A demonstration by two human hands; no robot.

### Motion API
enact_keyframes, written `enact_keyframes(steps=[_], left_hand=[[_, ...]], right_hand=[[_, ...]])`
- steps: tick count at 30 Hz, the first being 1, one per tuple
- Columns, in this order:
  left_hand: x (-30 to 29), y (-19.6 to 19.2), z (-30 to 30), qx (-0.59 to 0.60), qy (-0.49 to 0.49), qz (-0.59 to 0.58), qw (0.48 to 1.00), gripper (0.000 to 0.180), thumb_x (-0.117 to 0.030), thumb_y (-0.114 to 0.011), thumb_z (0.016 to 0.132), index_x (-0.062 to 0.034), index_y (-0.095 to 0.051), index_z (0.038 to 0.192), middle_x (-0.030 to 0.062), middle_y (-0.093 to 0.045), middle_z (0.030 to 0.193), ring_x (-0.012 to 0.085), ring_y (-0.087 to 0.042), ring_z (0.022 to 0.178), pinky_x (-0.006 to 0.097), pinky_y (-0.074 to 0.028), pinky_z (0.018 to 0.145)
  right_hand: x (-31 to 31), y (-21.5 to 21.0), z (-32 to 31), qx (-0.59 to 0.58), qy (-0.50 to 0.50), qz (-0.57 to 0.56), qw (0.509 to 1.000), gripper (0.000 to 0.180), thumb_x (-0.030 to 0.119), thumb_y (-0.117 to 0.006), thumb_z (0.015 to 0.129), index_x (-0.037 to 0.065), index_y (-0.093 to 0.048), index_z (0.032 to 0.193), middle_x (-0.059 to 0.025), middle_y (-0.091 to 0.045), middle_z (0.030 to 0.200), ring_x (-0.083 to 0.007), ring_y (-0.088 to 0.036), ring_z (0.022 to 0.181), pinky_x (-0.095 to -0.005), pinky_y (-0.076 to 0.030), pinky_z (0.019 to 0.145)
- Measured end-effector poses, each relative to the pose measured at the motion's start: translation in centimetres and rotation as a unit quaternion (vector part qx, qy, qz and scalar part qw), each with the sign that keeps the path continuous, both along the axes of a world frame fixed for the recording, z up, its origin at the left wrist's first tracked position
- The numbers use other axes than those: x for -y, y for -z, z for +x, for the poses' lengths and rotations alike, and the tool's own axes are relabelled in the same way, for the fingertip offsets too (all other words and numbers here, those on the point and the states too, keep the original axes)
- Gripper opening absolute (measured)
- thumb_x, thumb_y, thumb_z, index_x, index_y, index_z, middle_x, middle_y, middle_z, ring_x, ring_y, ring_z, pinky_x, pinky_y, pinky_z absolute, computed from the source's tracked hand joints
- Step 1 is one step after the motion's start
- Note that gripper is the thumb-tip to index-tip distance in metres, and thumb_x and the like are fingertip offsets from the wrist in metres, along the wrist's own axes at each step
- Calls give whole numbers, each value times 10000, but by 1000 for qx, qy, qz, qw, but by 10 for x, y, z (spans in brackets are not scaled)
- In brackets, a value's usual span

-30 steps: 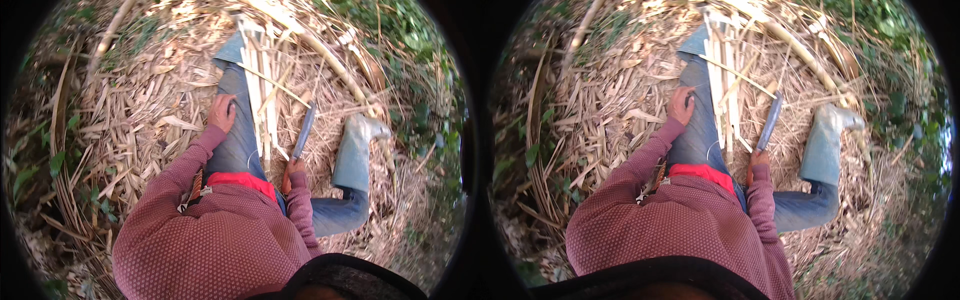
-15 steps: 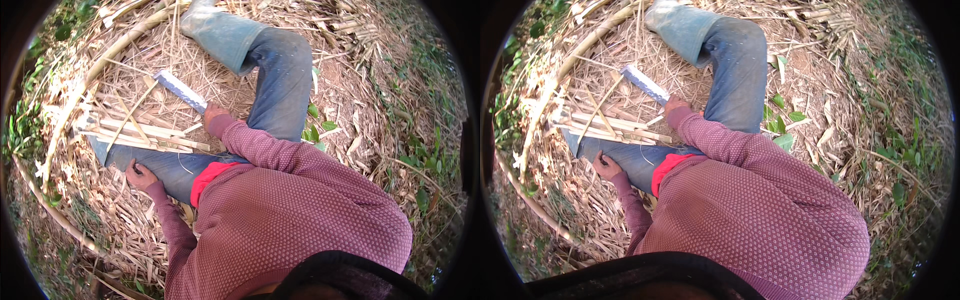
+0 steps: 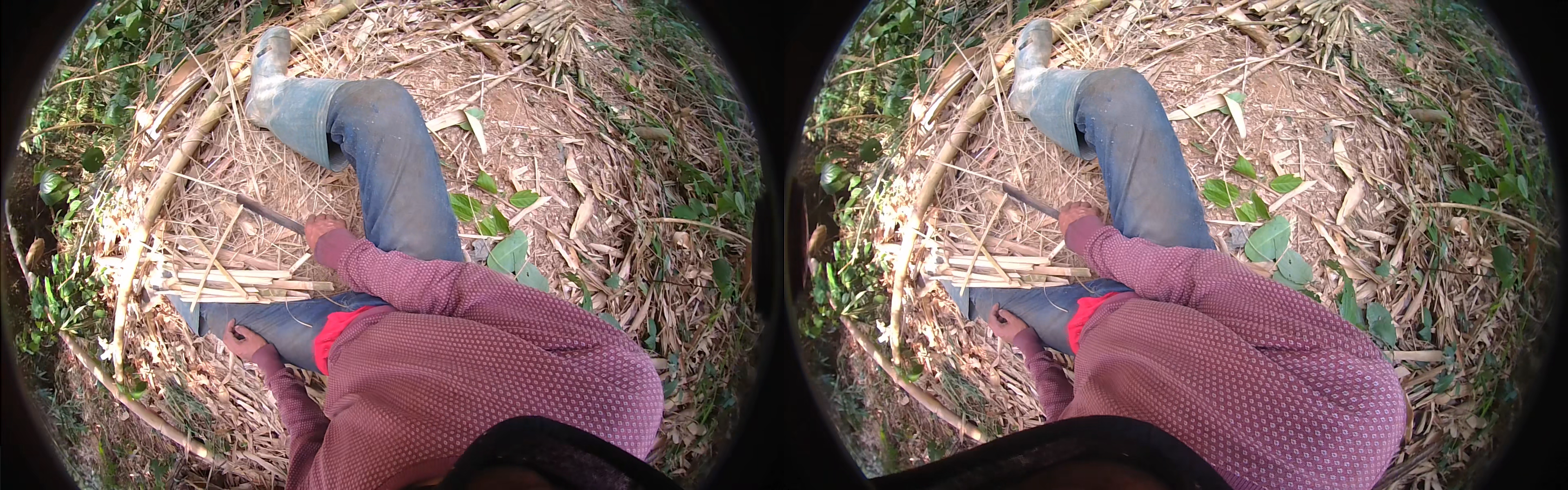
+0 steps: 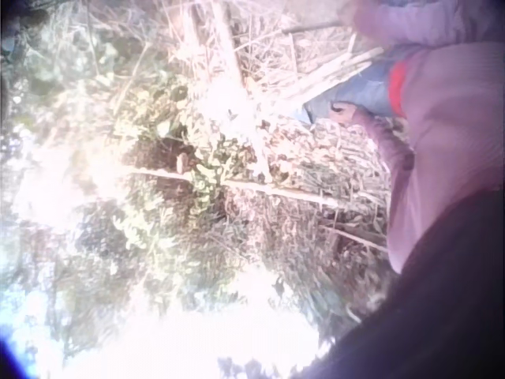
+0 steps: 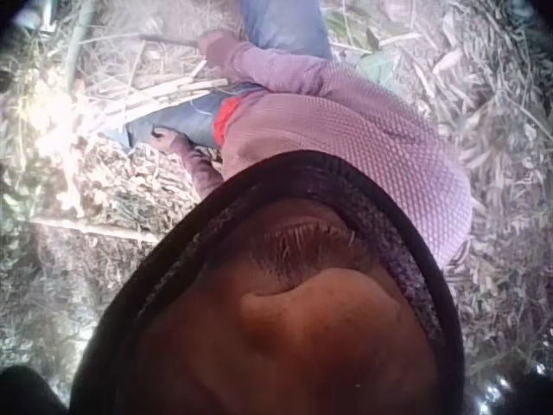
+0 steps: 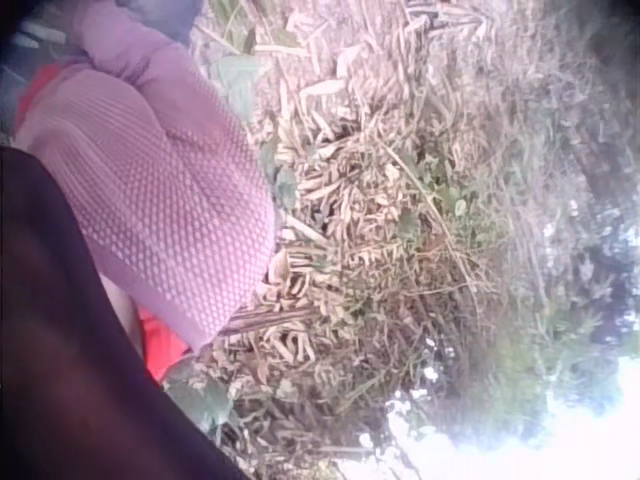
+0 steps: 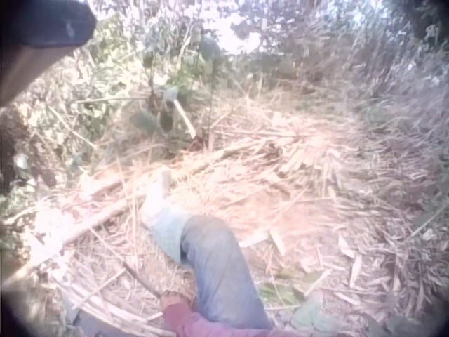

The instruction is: The person sits on the ground in a forest and uses a machete to split a piece of bamboo into thin strips. They hold the bamboo with their left hand and strike it with the machete in their right hand, creating a pile of bamboo strips.

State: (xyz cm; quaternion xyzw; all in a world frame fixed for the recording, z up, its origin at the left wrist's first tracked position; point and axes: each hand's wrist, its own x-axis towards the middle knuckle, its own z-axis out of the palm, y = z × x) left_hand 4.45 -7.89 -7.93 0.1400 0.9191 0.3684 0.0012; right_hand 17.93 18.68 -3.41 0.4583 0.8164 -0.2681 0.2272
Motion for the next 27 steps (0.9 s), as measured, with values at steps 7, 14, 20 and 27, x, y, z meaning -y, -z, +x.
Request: enact_keyframes(steps=[7,14,20,27], left_hand=[[7,6,-4,-14,2,-9,1000,224,-75,-498,797,-20,-612,982,124,-590,970,264,-550,903,344,-435,799],[5,-4,-1,-4,-27,-3,1000,201,-68,-501,793,-34,-620,951,97,-573,878,217,-513,750,320,-422,691],[3,-4,1,-50,-31,14,998,172,-65,-513,770,-60,-624,901,94,-552,826,241,-504,754,347,-413,695],[3,-11,-2,-4,-69,34,997,183,-10,-518,758,-62,-620,901,87,-545,814,231,-515,739,332,-424,708]], right_hand=[[3,13,3,70,-57,-128,988,403,174,-582,793,-15,-500,1139,-160,-617,1064,-271,-609,995,-376,-496,802],[10,88,15,35,14,-47,998,450,294,-624,759,-24,-524,1060,-202,-604,1032,-308,-609,953,-425,-473,818],[-9,5,5,1,-22,-202,979,656,442,-679,636,-43,-539,1054,-219,-617,953,-330,-614,893,-394,-474,764],[10,0,22,-108,55,-146,982,597,348,-708,665,-63,-499,1044,-219,-597,904,-311,-602,878,-374,-462,753]])
